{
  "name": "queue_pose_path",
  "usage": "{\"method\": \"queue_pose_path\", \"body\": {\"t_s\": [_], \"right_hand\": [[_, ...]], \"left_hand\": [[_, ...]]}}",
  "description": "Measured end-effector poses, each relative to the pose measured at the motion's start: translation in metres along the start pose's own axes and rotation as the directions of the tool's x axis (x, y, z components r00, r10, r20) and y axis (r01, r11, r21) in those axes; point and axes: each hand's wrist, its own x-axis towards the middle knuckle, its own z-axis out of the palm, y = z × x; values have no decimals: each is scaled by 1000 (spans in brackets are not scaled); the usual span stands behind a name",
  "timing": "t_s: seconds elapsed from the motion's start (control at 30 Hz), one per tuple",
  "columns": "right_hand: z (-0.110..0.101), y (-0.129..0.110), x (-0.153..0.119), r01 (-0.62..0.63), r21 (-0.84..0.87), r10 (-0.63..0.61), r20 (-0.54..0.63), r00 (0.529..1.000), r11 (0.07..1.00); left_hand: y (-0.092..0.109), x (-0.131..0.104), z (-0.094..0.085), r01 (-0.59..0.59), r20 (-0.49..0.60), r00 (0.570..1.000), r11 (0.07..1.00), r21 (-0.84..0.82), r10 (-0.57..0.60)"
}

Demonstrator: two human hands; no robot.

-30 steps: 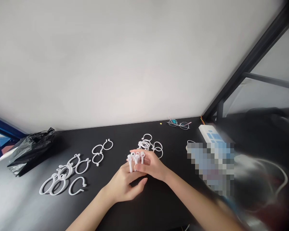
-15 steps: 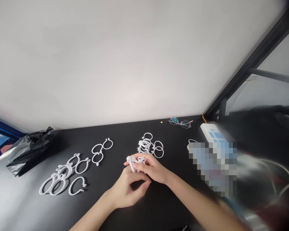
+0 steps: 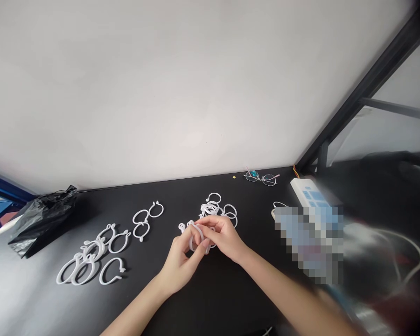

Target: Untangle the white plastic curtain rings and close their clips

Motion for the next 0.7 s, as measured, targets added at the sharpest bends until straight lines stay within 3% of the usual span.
{"method": "queue_pose_path", "body": {"t_s": [0.2, 0.33, 0.53, 0.7], "right_hand": [[1, -3, 0, -10, 10, 10, -14, 1000, 1000], [0, -3, 0, 26, 46, -26, -7, 1000, 999], [-1, 0, 3, 102, -22, -104, -190, 976, 995], [0, -1, 2, 134, -46, -141, -235, 962, 990]], "left_hand": [[3, 0, 2, 114, 9, 993, 962, -248, -116], [7, 2, 2, 169, 3, 985, 956, -239, -173], [4, 5, 2, 147, -172, 966, 959, -241, -192], [4, 4, 1, 153, -128, 973, 947, -281, -194]]}}
